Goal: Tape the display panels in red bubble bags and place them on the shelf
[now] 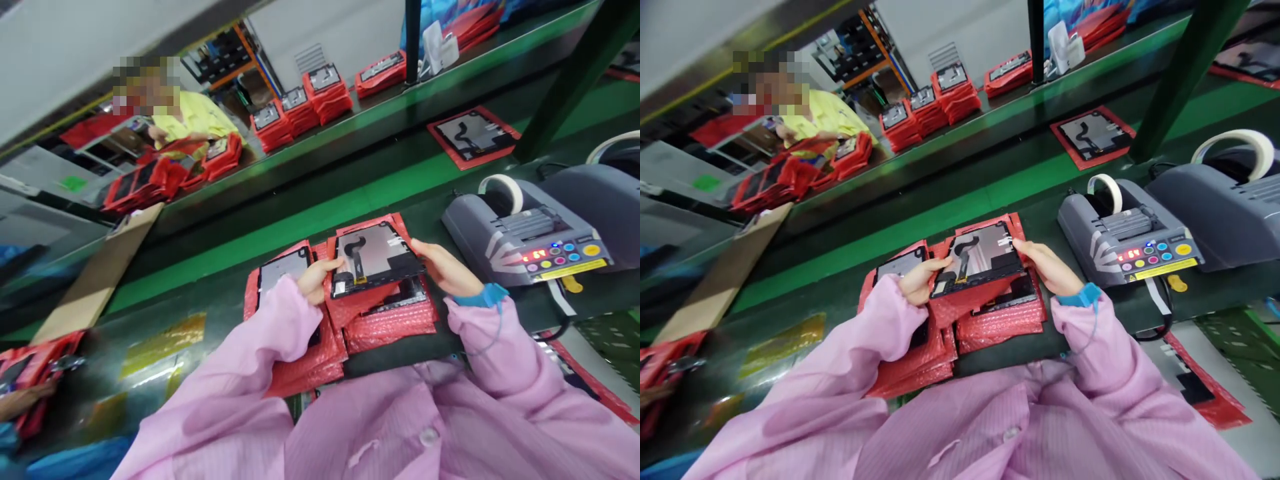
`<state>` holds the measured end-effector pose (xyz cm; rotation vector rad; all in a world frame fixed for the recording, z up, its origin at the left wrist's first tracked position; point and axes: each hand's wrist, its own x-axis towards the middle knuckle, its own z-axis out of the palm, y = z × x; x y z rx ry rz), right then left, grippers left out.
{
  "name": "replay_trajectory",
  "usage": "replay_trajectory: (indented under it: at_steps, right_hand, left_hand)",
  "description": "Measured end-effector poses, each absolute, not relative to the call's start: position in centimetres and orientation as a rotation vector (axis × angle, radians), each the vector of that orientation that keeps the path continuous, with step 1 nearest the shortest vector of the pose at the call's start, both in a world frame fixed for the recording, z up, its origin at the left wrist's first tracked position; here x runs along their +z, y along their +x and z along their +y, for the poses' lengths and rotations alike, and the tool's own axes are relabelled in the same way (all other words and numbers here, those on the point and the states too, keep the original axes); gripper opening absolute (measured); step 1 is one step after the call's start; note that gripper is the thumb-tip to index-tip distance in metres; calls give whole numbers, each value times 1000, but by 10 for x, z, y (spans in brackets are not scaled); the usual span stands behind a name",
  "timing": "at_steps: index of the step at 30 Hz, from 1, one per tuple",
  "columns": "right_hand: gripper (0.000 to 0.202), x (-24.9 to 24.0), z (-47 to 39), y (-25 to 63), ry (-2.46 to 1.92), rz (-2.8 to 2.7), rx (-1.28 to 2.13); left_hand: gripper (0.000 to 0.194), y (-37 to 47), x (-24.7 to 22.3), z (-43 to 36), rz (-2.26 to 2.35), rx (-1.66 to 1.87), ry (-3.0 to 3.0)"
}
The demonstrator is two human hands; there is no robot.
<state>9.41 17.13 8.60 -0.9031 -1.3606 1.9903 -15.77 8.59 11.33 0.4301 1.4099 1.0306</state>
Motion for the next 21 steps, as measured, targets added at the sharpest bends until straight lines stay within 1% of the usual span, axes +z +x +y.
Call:
replay_trajectory:
  at_steps: [1, 3, 5, 8, 10, 11, 13, 14, 16, 18, 19, 21]
  right_hand:
    - [40, 88, 164, 98, -877, -1293, 2118]
    - [38, 87, 152, 105, -867, -1225, 2236]
    - [38, 79, 144, 108, -888, -1211, 2262]
    - [34, 60, 136, 107, -997, -1302, 2067]
    - [28, 49, 126, 108, -1140, -1456, 1780]
    - [25, 46, 117, 111, -1215, -1543, 1597]
    - [19, 43, 93, 120, -1347, -1652, 1236]
    - [19, 42, 79, 127, -1403, -1595, 1065]
    - [24, 41, 56, 144, -1457, -1213, 783]
    - [33, 40, 46, 165, -1400, -710, 634]
    - [36, 38, 48, 176, -1355, -526, 628]
    - [41, 35, 63, 196, -1322, -396, 759]
  left_hand:
    - [6, -156, 109, 81, 1429, 1015, 442]
    - [12, -152, 100, 76, 1484, 1003, 487]
    - [27, -150, 91, 73, 1534, 1024, 534]
    - [58, -146, 80, 63, 1703, 1006, 784]
    - [67, -143, 75, 50, 1914, 873, 1181]
    - [66, -140, 74, 41, 2011, 763, 1421]
    - [59, -133, 74, 19, 2104, 535, 1837]
    - [53, -129, 75, 6, 2103, 442, 1987]
    - [47, -119, 78, -22, 2055, 335, 2174]
    - [46, -106, 82, -48, 2029, 336, 2228]
    - [46, -99, 83, -58, 2030, 364, 2224]
    - [47, -82, 84, -70, 2046, 450, 2177]
